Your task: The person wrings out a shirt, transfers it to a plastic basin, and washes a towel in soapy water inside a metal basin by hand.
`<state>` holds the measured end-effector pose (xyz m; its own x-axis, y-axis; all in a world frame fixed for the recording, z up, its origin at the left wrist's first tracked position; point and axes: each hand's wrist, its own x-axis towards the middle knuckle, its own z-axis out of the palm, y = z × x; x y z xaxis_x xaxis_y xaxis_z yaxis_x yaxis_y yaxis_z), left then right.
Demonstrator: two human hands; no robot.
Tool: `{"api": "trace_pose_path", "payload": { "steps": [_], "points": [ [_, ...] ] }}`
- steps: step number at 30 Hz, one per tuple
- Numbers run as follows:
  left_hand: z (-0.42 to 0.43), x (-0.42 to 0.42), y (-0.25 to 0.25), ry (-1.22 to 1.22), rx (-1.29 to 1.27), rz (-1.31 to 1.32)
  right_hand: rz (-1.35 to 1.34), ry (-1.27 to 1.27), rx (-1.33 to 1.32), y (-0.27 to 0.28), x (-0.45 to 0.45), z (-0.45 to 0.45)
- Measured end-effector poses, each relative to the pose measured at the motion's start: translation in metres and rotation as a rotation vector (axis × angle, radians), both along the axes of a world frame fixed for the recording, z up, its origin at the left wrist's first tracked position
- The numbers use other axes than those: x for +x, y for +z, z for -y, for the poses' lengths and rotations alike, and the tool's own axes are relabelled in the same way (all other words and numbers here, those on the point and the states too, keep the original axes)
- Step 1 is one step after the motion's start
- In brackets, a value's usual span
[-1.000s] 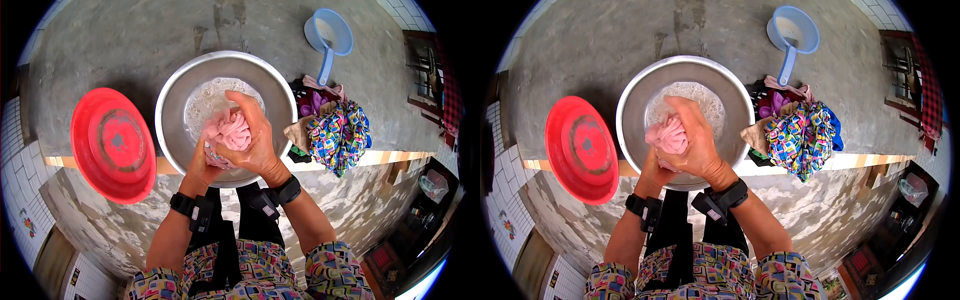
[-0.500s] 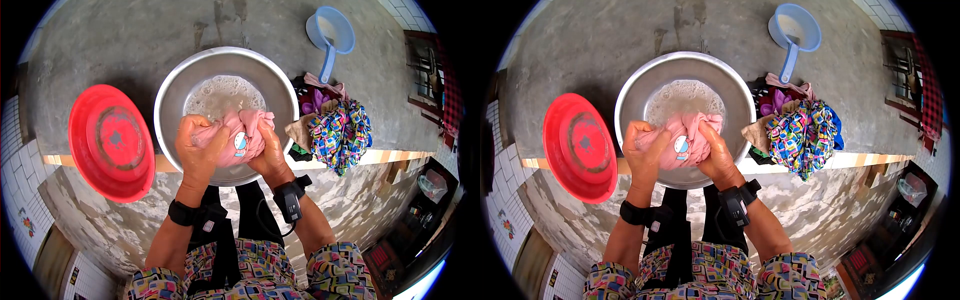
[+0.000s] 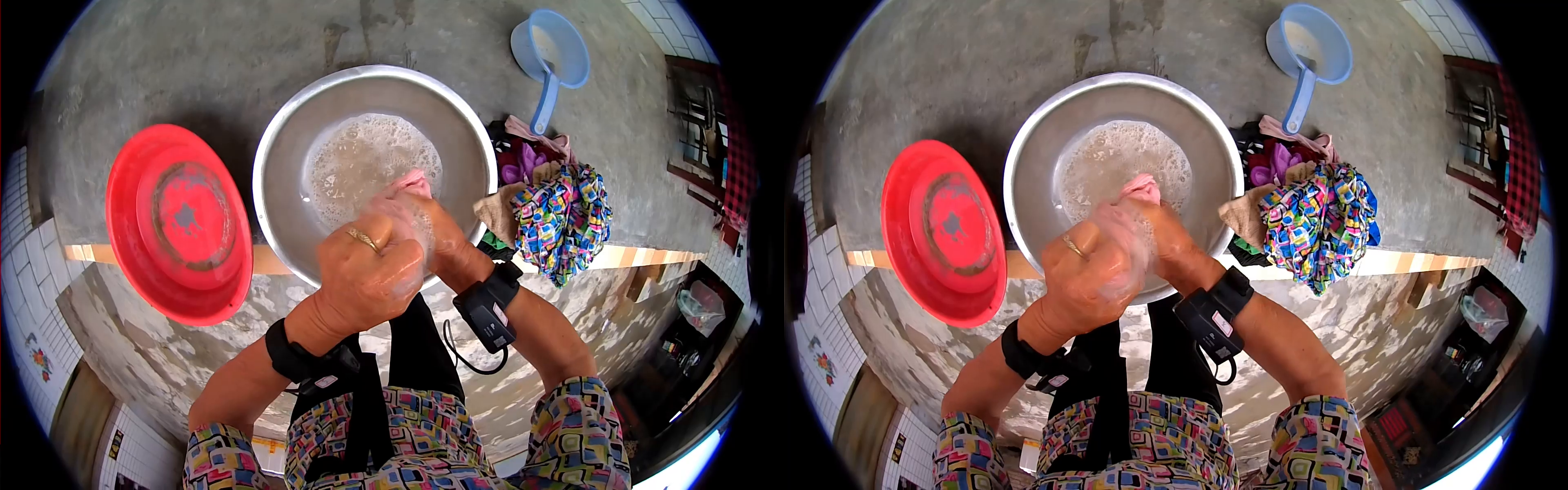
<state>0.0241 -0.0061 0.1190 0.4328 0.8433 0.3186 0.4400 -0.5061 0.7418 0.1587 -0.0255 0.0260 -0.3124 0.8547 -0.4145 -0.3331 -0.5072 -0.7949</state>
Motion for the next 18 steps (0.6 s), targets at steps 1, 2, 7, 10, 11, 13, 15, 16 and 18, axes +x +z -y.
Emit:
{"api": "trace_pose_path", "payload": {
  "steps": [1,2,7,10,11,13,15,16,18],
  "points": [
    [0.0,0.001,0.001,0.0,-0.003,0.001,-0.11,-0.017,-0.046,-0.012,-0.001,0.004],
    [-0.001,0.004,0.002,0.003,0.031,0.013,-0.109,-0.016,-0.049,0.012,-0.004,-0.006],
    [-0.002,0.003,0.011,-0.061,0.028,-0.025,-0.143,-0.028,-0.485,0.05,0.0,-0.025],
    [0.002,0.002,0.013,-0.147,0.008,-0.108,0.244,0.431,-0.215,0.04,0.001,-0.03],
    [0.006,0.002,0.008,-0.134,-0.022,-0.098,0.245,0.432,-0.215,0.042,-0.001,-0.03],
    [0.01,-0.001,-0.001,-0.119,-0.047,-0.086,0.157,0.03,-0.638,0.046,-0.005,-0.032],
    [0.014,-0.008,-0.01,0.139,-0.297,0.046,0.287,0.039,-0.317,0.026,0.001,-0.035],
    [0.018,-0.009,-0.017,0.139,-0.295,0.047,0.41,0.05,0.005,0.018,0.004,-0.036],
    [0.029,-0.016,-0.031,0.493,-0.62,0.468,0.37,-0.079,0.017,0.047,0.004,-0.05]
  ]
}}
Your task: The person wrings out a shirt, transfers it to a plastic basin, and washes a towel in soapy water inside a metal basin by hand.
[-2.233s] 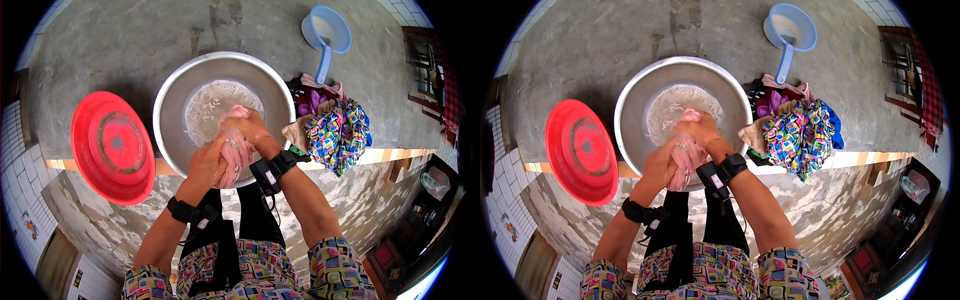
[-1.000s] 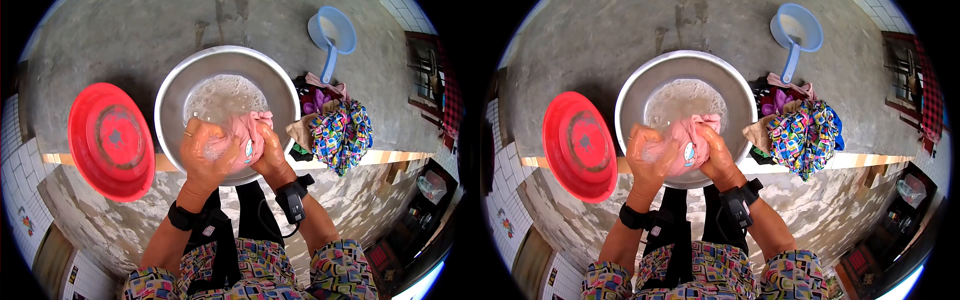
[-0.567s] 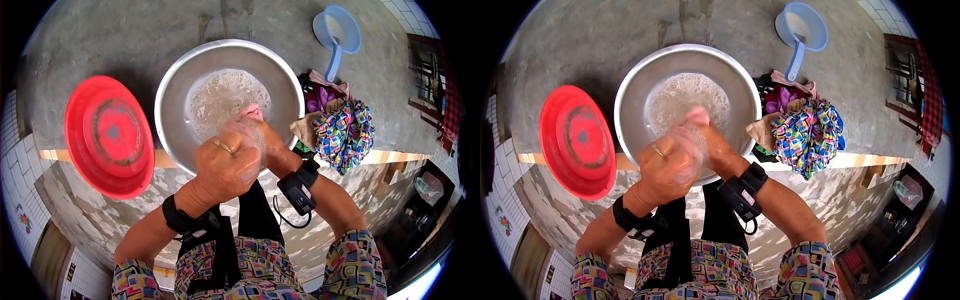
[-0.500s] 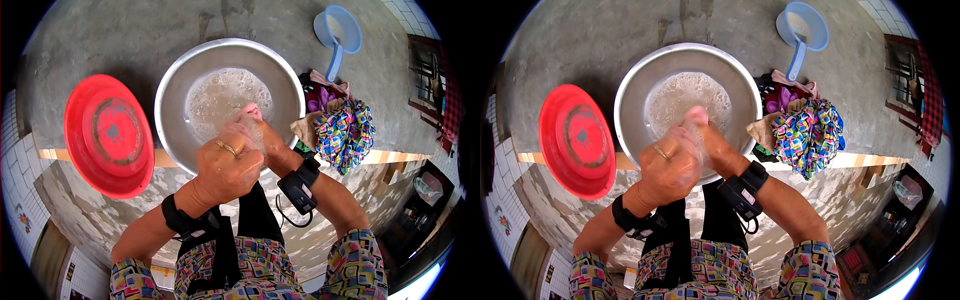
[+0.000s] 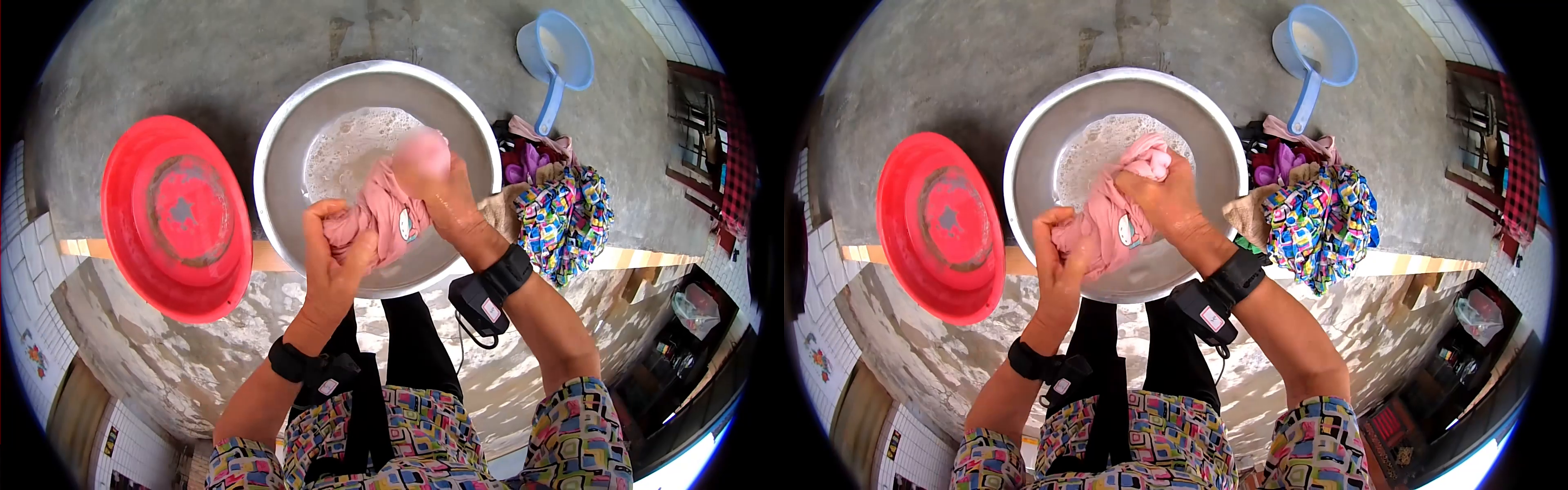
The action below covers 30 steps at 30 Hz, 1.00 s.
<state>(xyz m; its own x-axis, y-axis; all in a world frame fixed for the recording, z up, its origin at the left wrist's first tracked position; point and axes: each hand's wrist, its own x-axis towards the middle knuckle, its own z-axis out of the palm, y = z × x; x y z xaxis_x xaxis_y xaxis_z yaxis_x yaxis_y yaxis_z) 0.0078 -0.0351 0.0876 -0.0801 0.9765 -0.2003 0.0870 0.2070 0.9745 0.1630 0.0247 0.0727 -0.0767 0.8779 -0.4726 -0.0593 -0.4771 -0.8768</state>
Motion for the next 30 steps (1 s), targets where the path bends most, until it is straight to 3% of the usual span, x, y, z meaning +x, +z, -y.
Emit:
{"api": "trace_pose_path", "payload": {
  "steps": [1,2,4,5,6,8,14,16,18,20,21,23,24,25,27,28,29,30],
  "points": [
    [-0.003,-0.007,-0.001,0.056,-0.3,0.254,-0.04,-0.127,0.035,0.014,-0.002,-0.006],
    [-0.005,-0.006,-0.002,0.056,-0.298,0.254,-0.04,-0.126,0.036,0.018,-0.004,-0.006],
    [-0.012,-0.002,-0.003,0.177,-0.588,1.057,0.013,0.004,0.338,0.027,-0.008,-0.005],
    [-0.013,-0.002,0.0,0.171,-0.661,1.151,-0.015,0.053,0.274,0.046,-0.01,-0.005],
    [-0.012,0.001,0.001,0.172,-0.659,1.15,-0.017,0.054,0.274,0.052,-0.012,-0.005],
    [-0.011,0.01,0.002,0.082,-0.558,1.143,0.113,0.298,0.71,0.059,-0.015,-0.006],
    [-0.015,-0.002,0.0,-0.086,-0.215,0.883,0.008,0.304,0.702,0.074,-0.015,0.018],
    [-0.022,-0.007,0.01,0.415,-0.609,1.148,0.096,0.114,0.629,0.067,-0.008,0.027],
    [-0.027,-0.008,0.016,0.365,-0.503,1.1,-0.063,0.031,0.49,0.059,-0.011,0.037],
    [-0.029,-0.002,0.03,0.367,-0.23,0.592,-0.361,-0.277,0.197,0.058,-0.02,0.042],
    [-0.031,-0.002,0.034,0.363,-0.231,0.592,-0.368,-0.292,0.094,0.06,-0.021,0.044],
    [-0.031,-0.005,0.04,0.201,0.053,0.079,-0.461,-0.357,-0.034,0.059,-0.02,0.046],
    [-0.032,-0.005,0.044,0.202,0.046,0.079,-0.55,-0.417,-0.166,0.059,-0.019,0.048],
    [-0.034,-0.003,0.049,0.08,0.194,-0.054,-0.619,-0.412,-0.268,0.054,-0.018,0.052],
    [-0.04,0.004,0.059,-0.116,0.511,-0.284,-0.602,-0.388,-0.274,0.049,-0.014,0.055],
    [-0.04,0.006,0.066,-0.114,0.506,-0.282,-0.588,-0.362,-0.282,0.046,-0.012,0.058],
    [-0.038,0.009,0.074,-0.179,0.529,-0.272,-0.28,-0.21,-0.113,0.04,-0.013,0.059],
    [-0.038,0.01,0.077,-0.241,0.555,-0.265,-0.28,-0.205,-0.112,0.038,-0.009,0.056]
  ]
}}
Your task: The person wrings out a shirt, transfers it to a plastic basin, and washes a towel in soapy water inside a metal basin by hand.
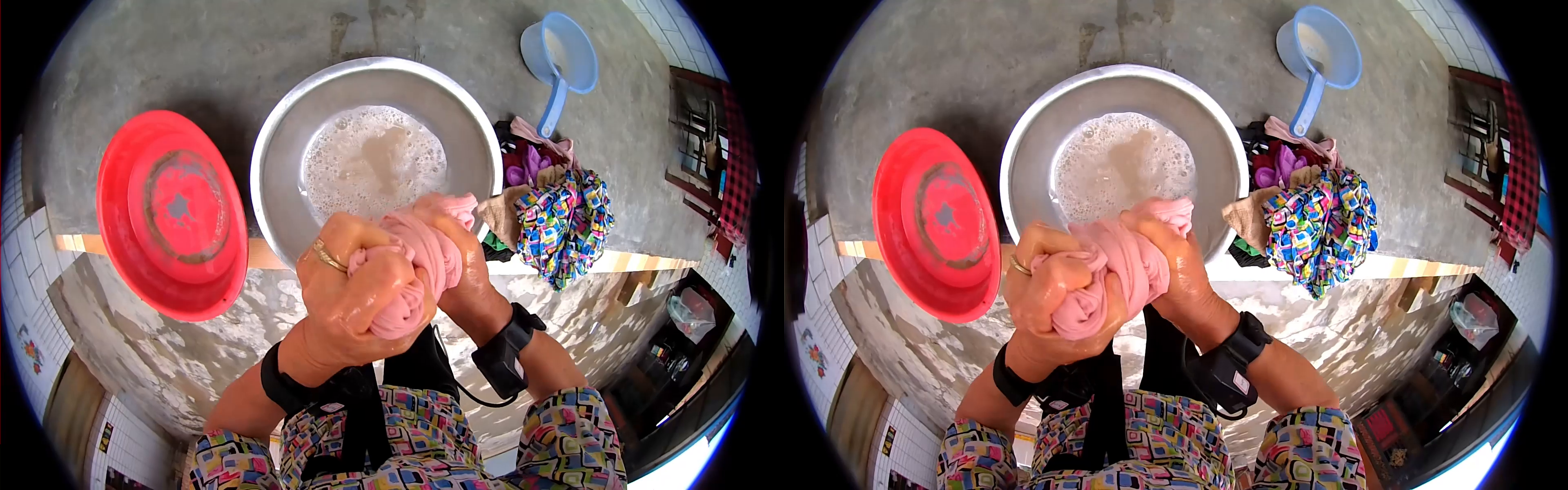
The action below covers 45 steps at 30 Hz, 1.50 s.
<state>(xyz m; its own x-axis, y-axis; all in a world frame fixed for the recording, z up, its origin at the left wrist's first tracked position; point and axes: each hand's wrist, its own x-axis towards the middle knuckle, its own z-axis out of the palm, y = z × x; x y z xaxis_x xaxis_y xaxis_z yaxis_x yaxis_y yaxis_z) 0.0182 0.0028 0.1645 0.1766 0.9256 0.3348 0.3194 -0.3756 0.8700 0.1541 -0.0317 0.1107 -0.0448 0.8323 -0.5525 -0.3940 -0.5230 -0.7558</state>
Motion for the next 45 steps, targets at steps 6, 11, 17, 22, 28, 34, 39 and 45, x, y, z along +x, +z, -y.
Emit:
{"api": "trace_pose_path", "payload": {
  "steps": [6,11,17,22,28,34,39,45],
  "points": [
    [0.008,0.004,0.002,-0.088,0.129,-0.07,0.413,0.531,0.492,-0.005,0.014,-0.014],
    [0.013,0.009,0.005,-0.235,0.169,-0.102,0.387,0.674,0.675,-0.012,0.013,-0.025],
    [0.013,0.011,0.001,-0.264,0.154,-0.102,0.394,0.829,0.612,-0.018,0.012,-0.034],
    [0.017,0.009,-0.01,-0.287,0.151,-0.082,-0.107,0.535,-0.355,-0.006,-0.002,-0.039],
    [0.018,0.005,-0.015,-0.398,0.086,-0.174,-0.092,0.547,-0.506,-0.012,-0.01,-0.046],
    [0.017,0.007,-0.019,-0.405,0.085,-0.172,-0.181,0.462,-0.626,-0.018,-0.012,-0.048],
    [0.016,0.009,-0.023,-0.438,0.099,-0.178,-0.166,0.499,-0.679,-0.022,-0.01,-0.049],
    [0.023,0.01,-0.026,-0.466,0.092,-0.194,-0.081,0.507,-0.702,-0.024,-0.015,-0.048]
  ]
}}
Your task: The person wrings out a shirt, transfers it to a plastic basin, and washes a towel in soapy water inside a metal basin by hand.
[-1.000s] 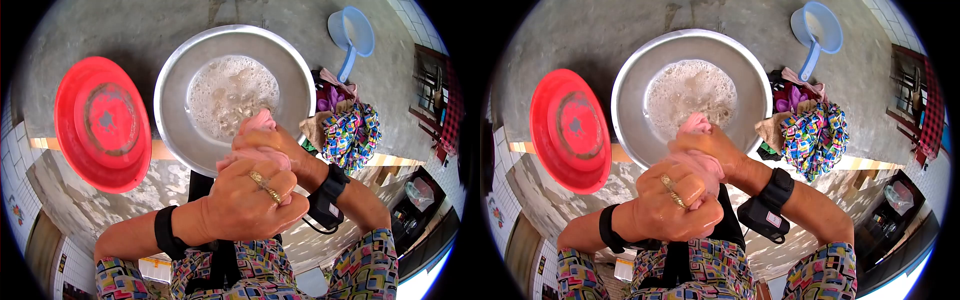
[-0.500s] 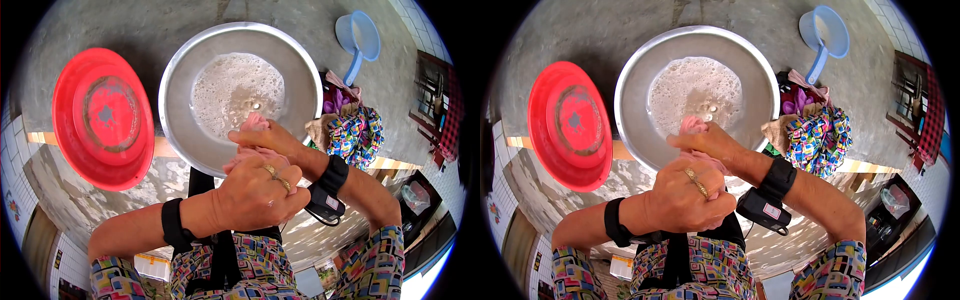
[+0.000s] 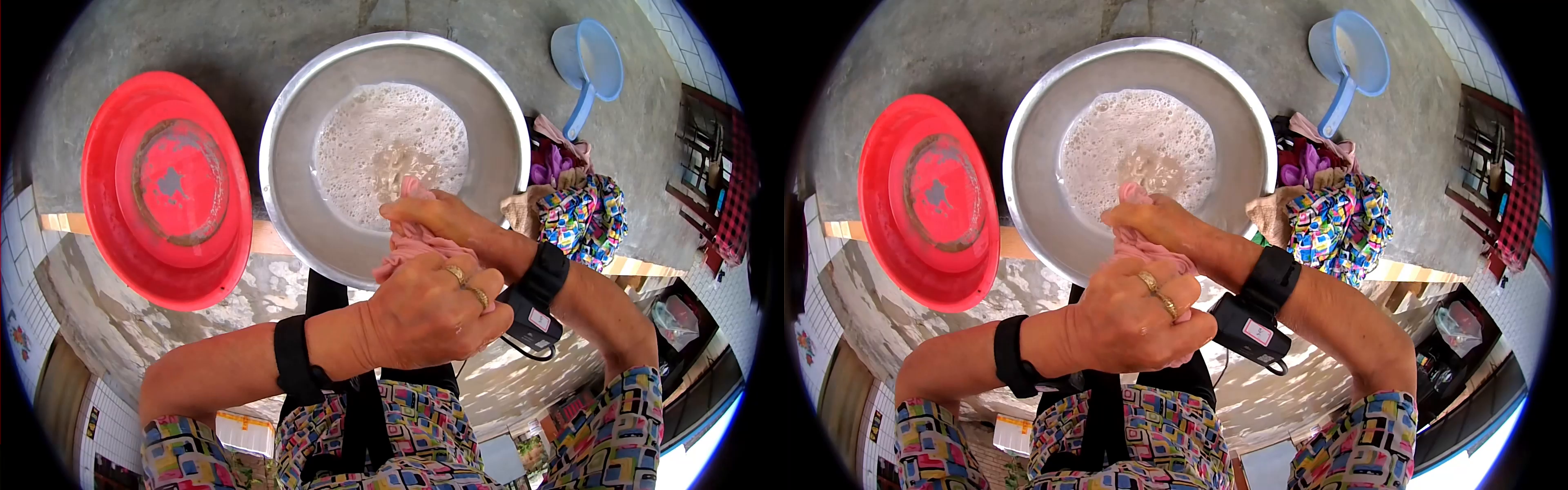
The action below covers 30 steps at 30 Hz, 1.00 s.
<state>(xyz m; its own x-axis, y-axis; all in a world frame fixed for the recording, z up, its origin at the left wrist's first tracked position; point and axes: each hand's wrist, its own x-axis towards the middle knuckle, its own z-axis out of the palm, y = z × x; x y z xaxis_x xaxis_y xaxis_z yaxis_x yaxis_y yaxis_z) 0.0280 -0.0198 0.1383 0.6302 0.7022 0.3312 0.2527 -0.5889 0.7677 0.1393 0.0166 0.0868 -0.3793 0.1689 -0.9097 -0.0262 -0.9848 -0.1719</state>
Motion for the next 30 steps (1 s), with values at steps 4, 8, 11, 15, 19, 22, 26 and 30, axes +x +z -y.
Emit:
{"api": "trace_pose_path", "payload": {
  "steps": [4,8,11,15,19,22,26,30],
  "points": [
    [0.002,-0.002,-0.004,-0.026,-0.017,0.023,0.042,0.045,0.01,-0.005,-0.003,0.003],
    [0.001,-0.004,-0.011,-0.013,-0.002,0.033,0.077,0.097,0.073,-0.011,-0.003,0.003],
    [-0.012,-0.019,-0.01,0.127,-0.06,0.041,0.041,-0.047,0.158,-0.009,0.005,-0.006],
    [-0.028,-0.056,0.0,0.556,-0.529,0.2,-0.139,-0.209,0.462,0.018,0.01,-0.02],
    [-0.034,-0.102,0.037,0.939,-0.989,0.545,-0.269,-0.141,0.594,0.033,-0.003,-0.021],
    [-0.014,-0.154,0.045,1.099,-0.835,0.584,-0.219,-0.018,0.683,0.03,-0.029,-0.011],
    [0.022,-0.233,0.04,1.24,-0.742,0.478,-0.052,0.093,0.918,0.025,-0.065,0.02],
    [0.032,-0.268,0.009,1.326,-0.889,0.529,0.201,0.164,1.116,0.025,-0.06,0.046]
  ]
}}
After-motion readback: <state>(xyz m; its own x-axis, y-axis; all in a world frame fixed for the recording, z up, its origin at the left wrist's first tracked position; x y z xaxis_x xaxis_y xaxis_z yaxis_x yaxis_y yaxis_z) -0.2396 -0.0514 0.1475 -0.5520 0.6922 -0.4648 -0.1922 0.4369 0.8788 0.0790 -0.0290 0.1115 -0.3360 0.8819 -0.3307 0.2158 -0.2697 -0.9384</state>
